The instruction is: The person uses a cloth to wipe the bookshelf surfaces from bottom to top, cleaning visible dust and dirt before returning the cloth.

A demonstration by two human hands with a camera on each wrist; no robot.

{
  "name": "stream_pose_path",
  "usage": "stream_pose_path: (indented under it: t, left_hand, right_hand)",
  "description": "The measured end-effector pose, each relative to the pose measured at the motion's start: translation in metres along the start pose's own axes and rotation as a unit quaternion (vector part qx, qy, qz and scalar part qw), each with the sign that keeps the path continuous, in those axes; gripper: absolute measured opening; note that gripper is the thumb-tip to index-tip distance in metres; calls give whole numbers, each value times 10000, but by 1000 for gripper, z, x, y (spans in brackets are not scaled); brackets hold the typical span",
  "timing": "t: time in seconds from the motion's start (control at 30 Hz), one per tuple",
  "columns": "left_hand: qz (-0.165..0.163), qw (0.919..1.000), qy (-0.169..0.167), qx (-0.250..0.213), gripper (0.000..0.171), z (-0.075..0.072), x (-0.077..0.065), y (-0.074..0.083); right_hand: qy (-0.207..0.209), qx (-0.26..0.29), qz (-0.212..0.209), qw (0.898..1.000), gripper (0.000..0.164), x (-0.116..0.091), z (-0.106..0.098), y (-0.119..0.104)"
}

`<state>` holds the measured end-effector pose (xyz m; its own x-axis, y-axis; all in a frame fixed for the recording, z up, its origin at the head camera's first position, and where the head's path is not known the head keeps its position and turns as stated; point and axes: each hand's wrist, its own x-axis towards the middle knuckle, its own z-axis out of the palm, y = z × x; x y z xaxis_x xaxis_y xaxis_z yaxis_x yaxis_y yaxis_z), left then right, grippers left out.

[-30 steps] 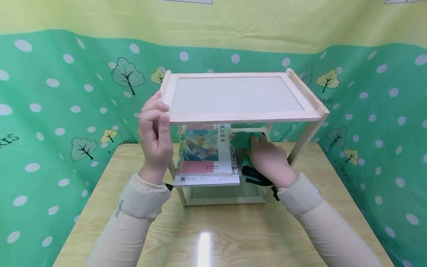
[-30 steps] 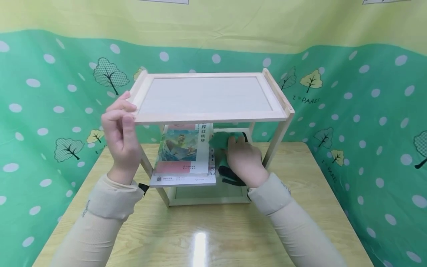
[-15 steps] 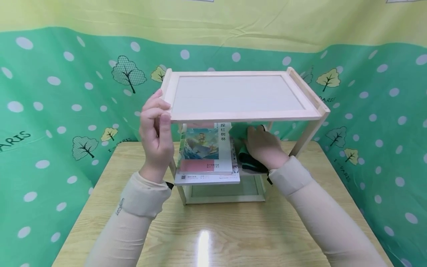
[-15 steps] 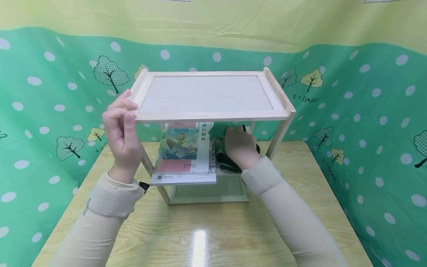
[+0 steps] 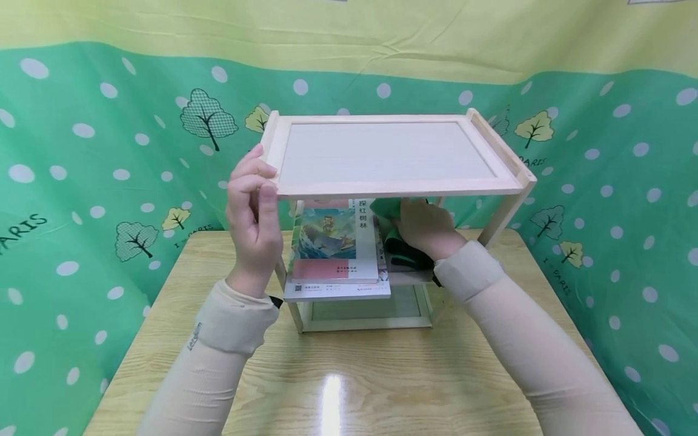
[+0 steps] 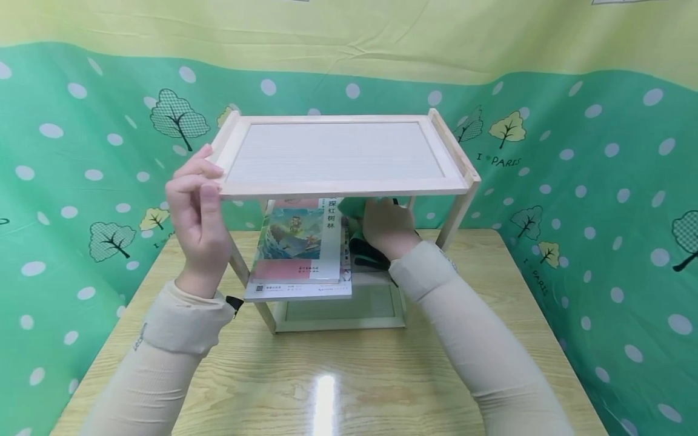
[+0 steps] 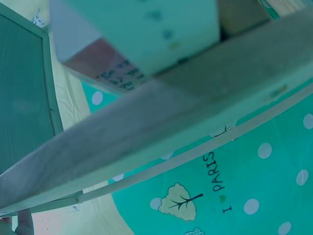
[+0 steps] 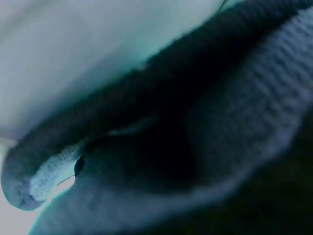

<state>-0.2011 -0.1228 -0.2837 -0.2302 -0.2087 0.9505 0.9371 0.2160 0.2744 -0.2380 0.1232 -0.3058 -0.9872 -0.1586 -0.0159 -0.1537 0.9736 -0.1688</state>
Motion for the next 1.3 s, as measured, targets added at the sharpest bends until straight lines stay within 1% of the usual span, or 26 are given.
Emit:
stream_pose_path:
  t: [0.1, 0.17, 0.27, 0.33, 0.4, 0.53, 0.67, 0.77, 0.9, 1.07, 1.3]
  left_hand:
    - [-13, 10000, 9, -12, 16, 0, 0, 0]
    - [-17, 10000, 19, -17, 15, 0, 0, 0]
    - [-26, 10000, 40, -31, 16, 1, -1, 1]
    - [-23, 10000, 47, -35, 16, 1, -1, 1]
    - [-19, 10000, 51, -34, 16, 0, -1, 1]
    - [-21, 10000, 54, -26, 16, 0, 0, 1]
    - [-21, 10000, 58, -28, 15, 0, -1, 1]
    - [-25, 10000, 57, -33, 14, -1, -1, 1]
    - [-35, 10000, 51, -19, 14, -2, -1, 1]
    - [-40, 10000, 54, 3, 13, -1, 0, 1]
    - [-63, 10000, 53, -9, 13, 0, -1, 1]
  right_hand:
    - [104, 206, -56, 9997, 54, 4, 0, 0]
    - [135, 135, -97, 9998, 60, 7, 1, -1]
    - [79, -120, -165, 9998, 66, 10, 3, 0]
    - [48, -236, -200, 9995, 69, 12, 4, 1]
    - [2, -208, -215, 9996, 69, 14, 4, 2]
    - [-269, -165, -300, 9991, 69, 18, 3, 4]
    - [-696, -74, -439, 9966, 64, 17, 3, 5]
    - [-939, 9, -454, 9945, 61, 13, 3, 5]
    - [-1072, 108, -496, 9929, 56, 4, 2, 5]
    - [-935, 179, -663, 9932, 51, -9, 4, 5]
    - [-797, 131, -722, 9941, 45, -32, 5, 7]
